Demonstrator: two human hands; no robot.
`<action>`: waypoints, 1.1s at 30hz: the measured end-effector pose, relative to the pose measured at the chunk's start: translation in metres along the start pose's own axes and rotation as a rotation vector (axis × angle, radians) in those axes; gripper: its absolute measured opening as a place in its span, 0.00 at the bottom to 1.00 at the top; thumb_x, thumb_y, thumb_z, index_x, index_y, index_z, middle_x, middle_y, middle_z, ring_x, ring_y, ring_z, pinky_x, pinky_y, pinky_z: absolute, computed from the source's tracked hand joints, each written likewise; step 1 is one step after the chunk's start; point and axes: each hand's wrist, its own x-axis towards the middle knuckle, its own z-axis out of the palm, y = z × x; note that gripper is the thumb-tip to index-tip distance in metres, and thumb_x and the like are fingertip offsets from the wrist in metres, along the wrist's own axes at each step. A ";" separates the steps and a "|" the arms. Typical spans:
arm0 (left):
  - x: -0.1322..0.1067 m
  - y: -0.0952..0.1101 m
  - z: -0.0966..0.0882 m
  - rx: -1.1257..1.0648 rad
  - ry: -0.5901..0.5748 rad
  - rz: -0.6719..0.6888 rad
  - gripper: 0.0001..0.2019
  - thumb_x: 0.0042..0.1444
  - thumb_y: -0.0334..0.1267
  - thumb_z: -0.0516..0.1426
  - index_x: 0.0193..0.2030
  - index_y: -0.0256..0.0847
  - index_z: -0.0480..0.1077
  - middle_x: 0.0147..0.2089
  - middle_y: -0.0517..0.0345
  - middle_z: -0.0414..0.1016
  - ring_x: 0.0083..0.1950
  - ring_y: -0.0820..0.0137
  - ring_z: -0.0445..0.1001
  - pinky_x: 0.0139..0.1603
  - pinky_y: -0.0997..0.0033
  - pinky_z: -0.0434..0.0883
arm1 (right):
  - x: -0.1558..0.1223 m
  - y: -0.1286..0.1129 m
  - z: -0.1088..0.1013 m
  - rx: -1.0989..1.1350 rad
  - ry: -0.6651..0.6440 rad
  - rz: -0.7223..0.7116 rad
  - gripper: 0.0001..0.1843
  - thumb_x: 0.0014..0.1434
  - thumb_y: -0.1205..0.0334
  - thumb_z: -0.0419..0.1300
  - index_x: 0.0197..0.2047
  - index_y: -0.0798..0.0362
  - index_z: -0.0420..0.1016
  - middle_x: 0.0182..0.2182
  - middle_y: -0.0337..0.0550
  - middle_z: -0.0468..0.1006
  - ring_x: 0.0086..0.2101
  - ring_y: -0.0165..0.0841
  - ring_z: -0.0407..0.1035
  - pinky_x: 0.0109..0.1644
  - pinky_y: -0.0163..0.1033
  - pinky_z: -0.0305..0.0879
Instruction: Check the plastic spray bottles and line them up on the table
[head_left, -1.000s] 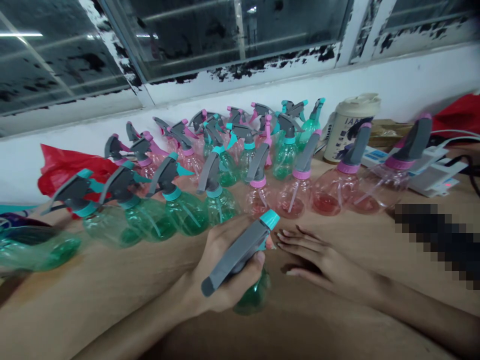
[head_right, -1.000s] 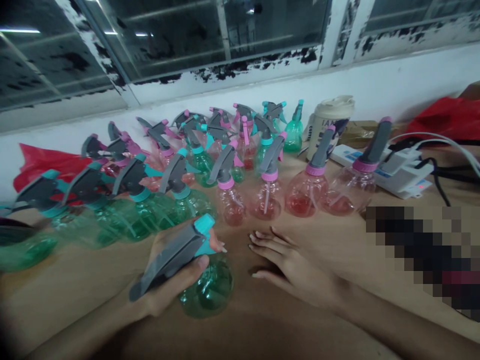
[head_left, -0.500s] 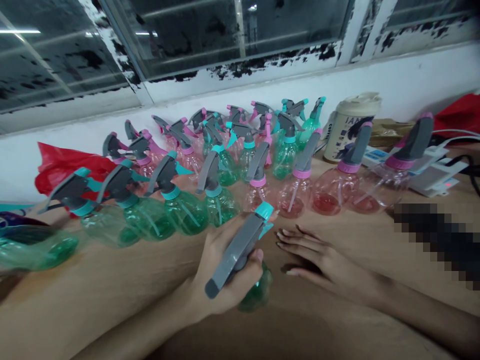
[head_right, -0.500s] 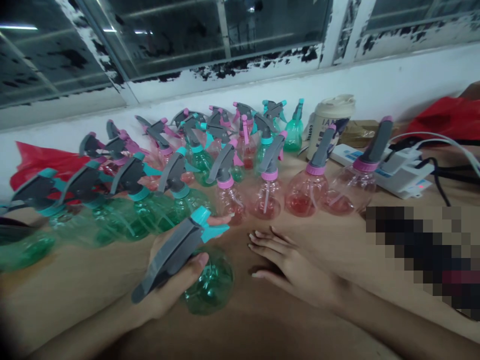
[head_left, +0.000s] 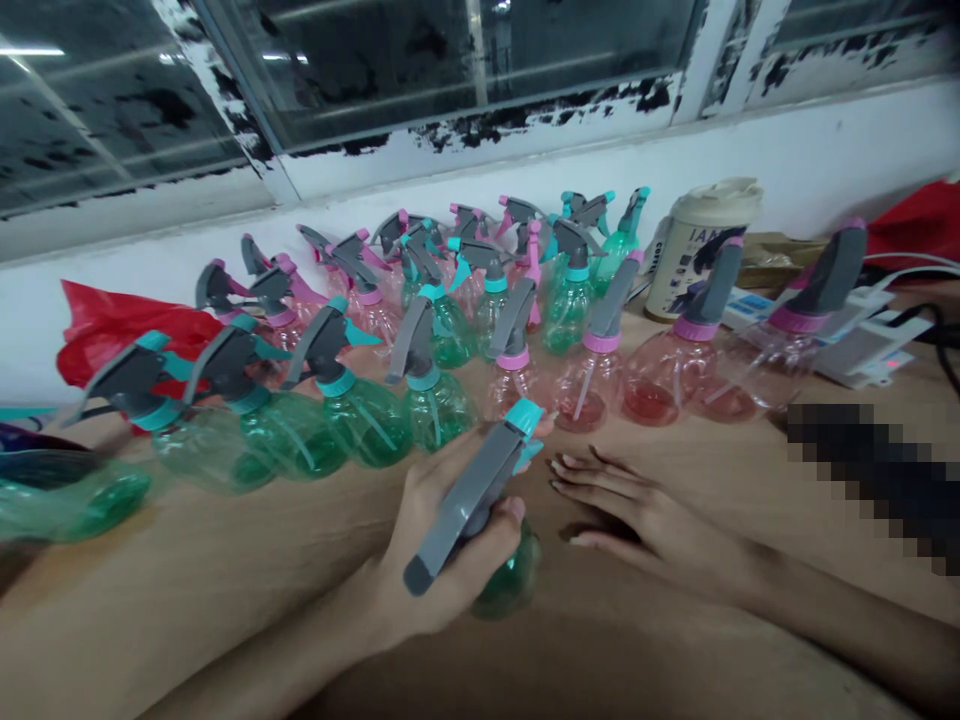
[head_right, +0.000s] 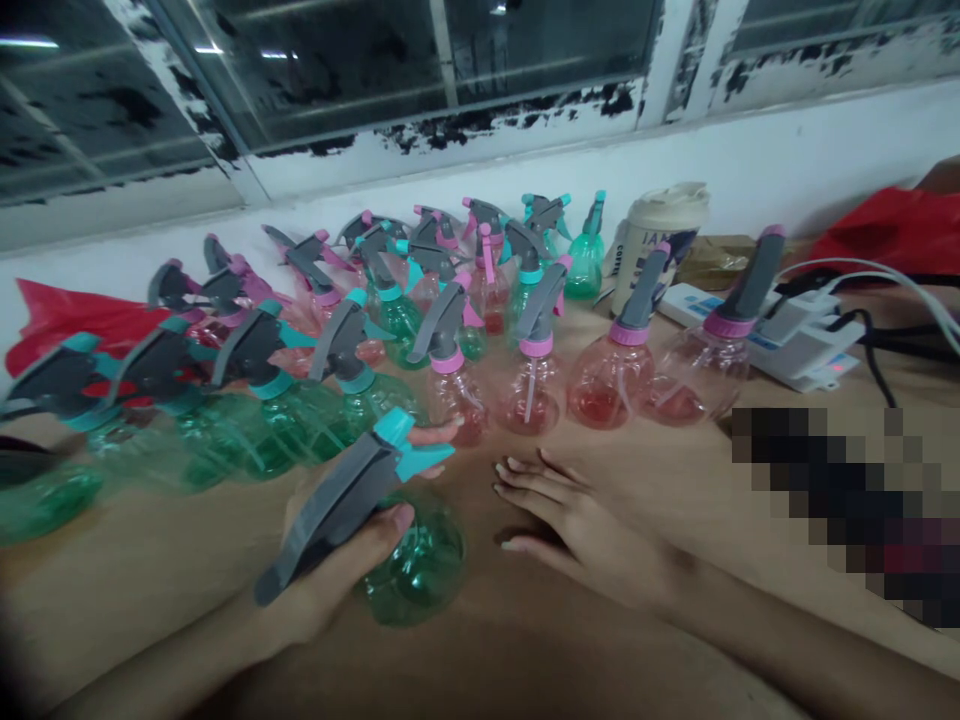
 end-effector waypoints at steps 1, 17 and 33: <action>-0.001 0.000 0.000 -0.005 -0.004 0.000 0.04 0.50 0.33 0.50 0.27 0.45 0.60 0.26 0.61 0.64 0.27 0.69 0.65 0.29 0.68 0.67 | 0.000 0.000 0.000 0.002 -0.001 -0.002 0.28 0.63 0.50 0.51 0.64 0.47 0.54 0.61 0.39 0.62 0.60 0.35 0.54 0.65 0.53 0.48; 0.004 -0.003 -0.006 -0.038 -0.081 0.083 0.09 0.52 0.32 0.50 0.39 0.44 0.68 0.29 0.60 0.68 0.27 0.70 0.68 0.30 0.68 0.70 | 0.001 0.001 0.000 0.050 0.035 -0.017 0.29 0.61 0.52 0.54 0.64 0.46 0.54 0.60 0.41 0.64 0.59 0.37 0.56 0.65 0.54 0.48; 0.002 -0.005 -0.001 0.035 -0.025 0.094 0.16 0.53 0.33 0.50 0.49 0.41 0.66 0.27 0.61 0.65 0.27 0.69 0.67 0.32 0.68 0.71 | 0.001 -0.001 -0.002 0.035 0.013 -0.023 0.28 0.63 0.52 0.52 0.64 0.47 0.54 0.60 0.42 0.63 0.60 0.37 0.55 0.65 0.54 0.49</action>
